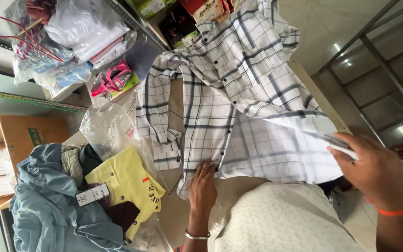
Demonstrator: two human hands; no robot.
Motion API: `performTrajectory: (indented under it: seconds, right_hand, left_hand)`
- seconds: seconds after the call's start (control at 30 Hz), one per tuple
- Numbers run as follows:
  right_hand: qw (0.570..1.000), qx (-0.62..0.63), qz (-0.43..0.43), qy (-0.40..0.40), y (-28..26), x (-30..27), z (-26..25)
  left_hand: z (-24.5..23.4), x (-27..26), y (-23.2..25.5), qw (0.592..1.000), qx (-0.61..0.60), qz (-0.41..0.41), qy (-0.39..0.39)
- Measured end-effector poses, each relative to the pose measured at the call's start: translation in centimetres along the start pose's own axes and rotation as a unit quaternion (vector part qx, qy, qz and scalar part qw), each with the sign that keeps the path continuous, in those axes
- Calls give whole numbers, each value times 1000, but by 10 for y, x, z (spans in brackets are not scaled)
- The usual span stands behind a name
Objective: Buttoning and folding a plaid shirt on a table.
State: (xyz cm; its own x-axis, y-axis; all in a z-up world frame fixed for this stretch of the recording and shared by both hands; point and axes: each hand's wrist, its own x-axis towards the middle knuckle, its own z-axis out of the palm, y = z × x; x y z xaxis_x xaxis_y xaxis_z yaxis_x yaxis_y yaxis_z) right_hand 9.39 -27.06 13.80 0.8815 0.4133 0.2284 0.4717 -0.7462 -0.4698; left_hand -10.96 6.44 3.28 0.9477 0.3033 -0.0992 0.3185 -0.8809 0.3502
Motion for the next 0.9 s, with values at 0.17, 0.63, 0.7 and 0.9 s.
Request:
performTrajectory:
  seconds: [0.17,0.63,0.7,0.9]
  right_hand:
    - [990,-84,-13,-110,-49,-24,6]
    - [985,-109,-82,-102,6,-11,78]
    - [985,-113,-95,-91,22,-21,93]
    - [973,-65,58,-216,-30,-26,42]
  left_hand:
    - [-54,-9,49,993,-97,-35,58]
    - [-9,-10,39,994,-18,-86,-70]
    - [0,-13,30,996,-7,-79,-31]
    - [5,-21,30,999,11,-47,14]
